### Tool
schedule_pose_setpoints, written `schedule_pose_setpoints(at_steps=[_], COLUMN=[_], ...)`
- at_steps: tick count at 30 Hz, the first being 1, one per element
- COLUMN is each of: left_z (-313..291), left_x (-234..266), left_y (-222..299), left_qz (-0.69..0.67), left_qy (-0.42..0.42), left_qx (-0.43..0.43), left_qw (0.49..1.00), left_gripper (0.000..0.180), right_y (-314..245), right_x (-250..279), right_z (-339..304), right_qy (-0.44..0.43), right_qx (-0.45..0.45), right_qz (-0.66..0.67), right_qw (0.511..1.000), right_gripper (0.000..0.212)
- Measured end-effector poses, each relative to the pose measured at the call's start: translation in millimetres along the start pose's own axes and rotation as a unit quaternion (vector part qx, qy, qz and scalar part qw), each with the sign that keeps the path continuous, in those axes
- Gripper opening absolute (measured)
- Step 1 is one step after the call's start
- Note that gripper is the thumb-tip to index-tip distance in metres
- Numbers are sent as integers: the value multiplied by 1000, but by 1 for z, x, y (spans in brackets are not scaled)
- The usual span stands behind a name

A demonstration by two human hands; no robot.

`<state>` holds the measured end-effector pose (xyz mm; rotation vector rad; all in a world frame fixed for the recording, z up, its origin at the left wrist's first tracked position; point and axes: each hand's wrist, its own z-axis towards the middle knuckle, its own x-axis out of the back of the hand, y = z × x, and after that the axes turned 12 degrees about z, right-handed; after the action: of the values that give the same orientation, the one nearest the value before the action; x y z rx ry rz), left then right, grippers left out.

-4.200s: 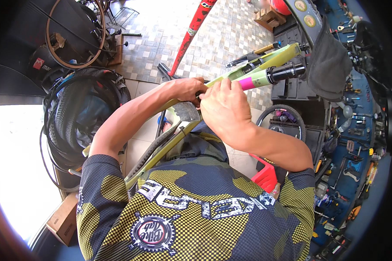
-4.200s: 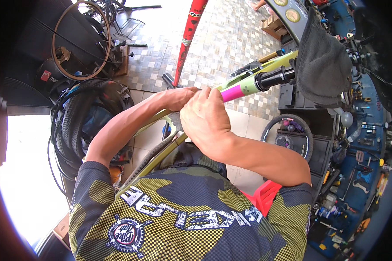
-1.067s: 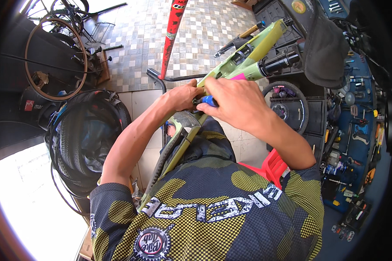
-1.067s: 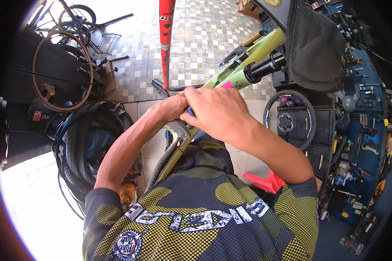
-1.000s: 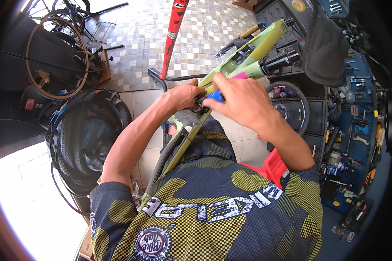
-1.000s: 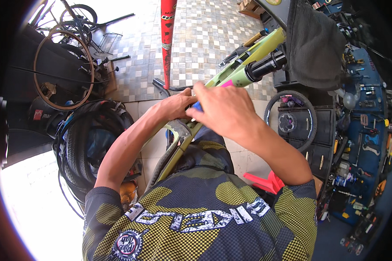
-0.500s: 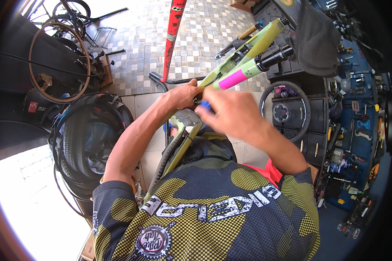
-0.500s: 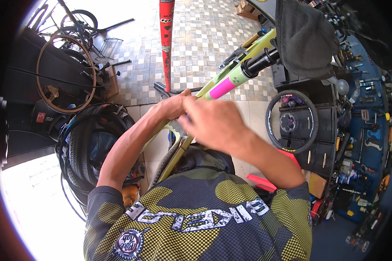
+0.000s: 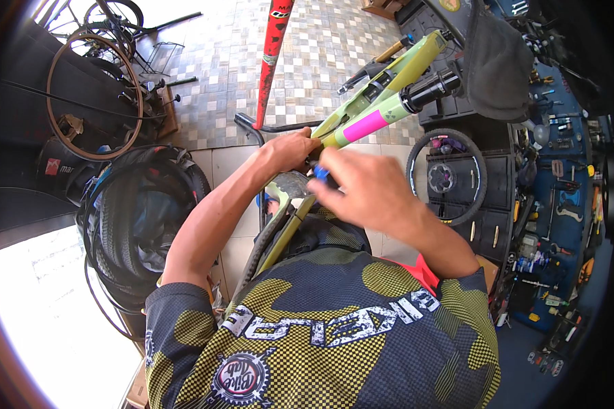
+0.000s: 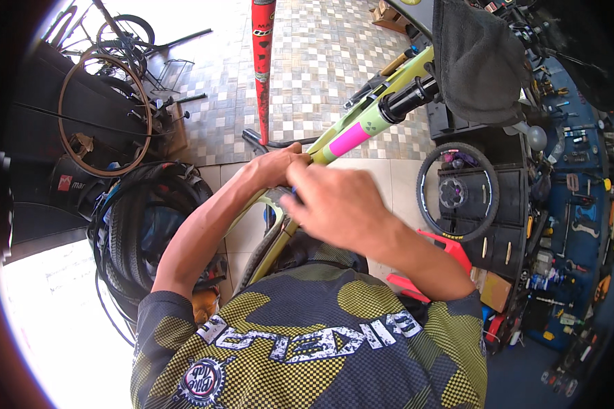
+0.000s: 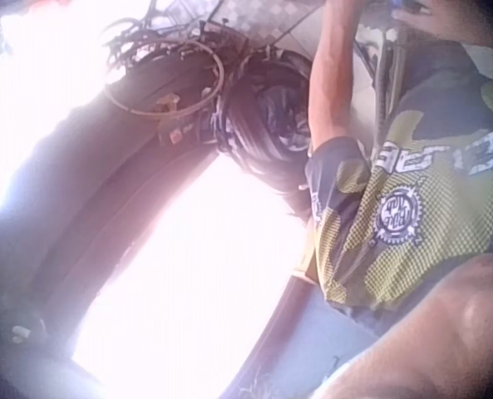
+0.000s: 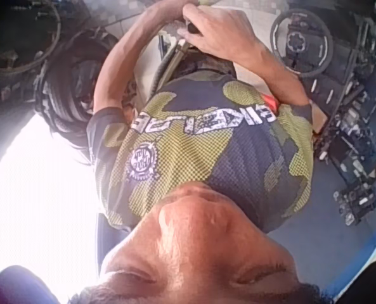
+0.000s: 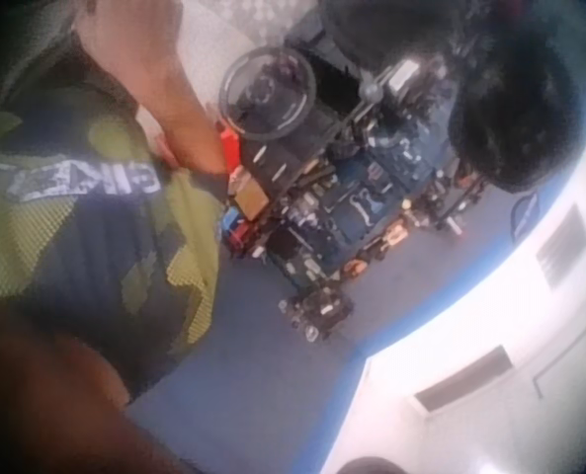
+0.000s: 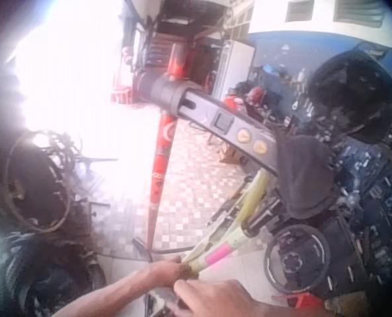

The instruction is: The person uses a blue marker to color a section of a lime green bicycle frame that is mounted on a repair stand. They repeatedly apply blue ink over a pink area on the frame tube, then move to a workbench to place the marker down.

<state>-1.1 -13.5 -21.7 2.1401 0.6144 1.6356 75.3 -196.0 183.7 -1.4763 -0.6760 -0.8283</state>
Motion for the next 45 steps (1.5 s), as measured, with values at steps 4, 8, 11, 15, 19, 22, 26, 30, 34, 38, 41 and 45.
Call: schedule_pose_setpoints(at_steps=[4, 8, 11, 15, 19, 22, 26, 30, 34, 38, 41, 45], left_z=[0, 1, 2, 6, 2, 0, 6, 9, 7, 10, 6, -1], left_x=[2, 6, 3, -2, 3, 11, -3, -7, 0, -9, -1, 7], left_y=[5, 7, 2, 0, 4, 13, -8, -2, 2, -9, -4, 7], left_qz=[27, 29, 31, 15, 33, 42, 39, -10, 38, 51, 24, 30], left_qy=[-1, -11, -5, -2, -6, -20, 15, -1, -12, 11, 7, -7], left_qx=[16, 20, 8, 14, 13, 21, -22, 47, 1, -22, -7, -12], left_qw=[1000, 999, 999, 1000, 999, 999, 999, 999, 999, 998, 1000, 999], left_gripper=[59, 59, 53, 49, 51, 57, 60, 55, 55, 56, 61, 61], right_y=[37, 50, 21, -8, 25, 55, 12, -9, 45, 35, -3, 33], right_x=[29, 25, 25, -7, 11, 25, 7, -18, 25, 10, -15, 1], right_z=[13, 22, 17, -3, 11, 21, 13, -3, 22, 23, 0, 10], right_qy=[71, 114, 48, -2, 82, 127, 82, 22, 116, 131, 43, 130], right_qx=[-88, -108, -81, 43, 7, -67, -22, 69, -60, -19, 71, 7], right_qz=[-113, -159, -60, -17, -42, -123, -41, -3, -33, -68, -8, -27], right_qw=[987, 975, 994, 999, 996, 982, 996, 997, 991, 989, 997, 991], right_gripper=[32, 33, 34, 30, 31, 32, 33, 28, 23, 25, 27, 24])
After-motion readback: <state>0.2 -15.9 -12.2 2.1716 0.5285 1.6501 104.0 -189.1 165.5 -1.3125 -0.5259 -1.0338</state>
